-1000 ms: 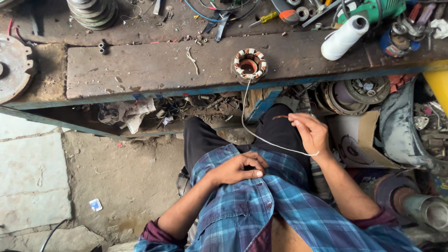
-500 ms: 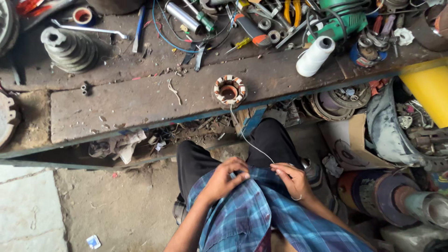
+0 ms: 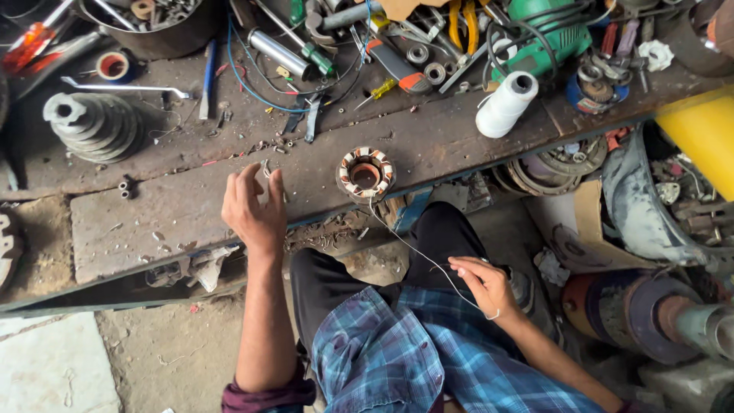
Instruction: The person winds white thread around a small cylindrical electrical component on a cluttered workbench. The person repeatedly pulls thread from a spool, wraps it around the component, and adjusts the winding by hand.
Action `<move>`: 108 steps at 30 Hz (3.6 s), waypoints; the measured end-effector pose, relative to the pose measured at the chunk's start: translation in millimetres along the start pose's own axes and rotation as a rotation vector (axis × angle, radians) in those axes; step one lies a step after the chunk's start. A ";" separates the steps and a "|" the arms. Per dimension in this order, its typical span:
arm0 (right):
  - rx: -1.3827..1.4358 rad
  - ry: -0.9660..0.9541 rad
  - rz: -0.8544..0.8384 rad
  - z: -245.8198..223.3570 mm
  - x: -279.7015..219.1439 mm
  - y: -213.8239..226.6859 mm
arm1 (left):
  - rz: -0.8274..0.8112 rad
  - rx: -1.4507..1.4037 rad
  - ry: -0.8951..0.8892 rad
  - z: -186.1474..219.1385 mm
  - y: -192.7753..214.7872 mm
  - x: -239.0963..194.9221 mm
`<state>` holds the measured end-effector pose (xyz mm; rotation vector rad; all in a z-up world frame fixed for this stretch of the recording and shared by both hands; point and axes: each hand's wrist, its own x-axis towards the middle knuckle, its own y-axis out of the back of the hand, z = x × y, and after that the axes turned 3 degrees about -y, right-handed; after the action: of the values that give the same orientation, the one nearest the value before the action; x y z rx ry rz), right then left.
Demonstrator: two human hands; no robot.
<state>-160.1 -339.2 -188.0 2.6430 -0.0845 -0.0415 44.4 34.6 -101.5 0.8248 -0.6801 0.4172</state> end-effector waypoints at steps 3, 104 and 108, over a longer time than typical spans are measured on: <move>0.062 -0.119 0.000 -7.0 10.4 -4.4 | 0.017 0.049 0.020 -7.1 -6.2 -10.1; -0.024 0.486 -0.201 -151.8 201.4 -48.1 | 0.308 0.163 0.101 -34.3 -20.8 -22.9; -0.023 0.548 -0.169 -151.4 192.2 -45.0 | 0.304 0.156 0.097 -39.8 -24.9 -26.9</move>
<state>40.8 -240.8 -79.2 2.5350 0.3195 0.6154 55.0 48.2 -152.8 0.8447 -0.6906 0.7884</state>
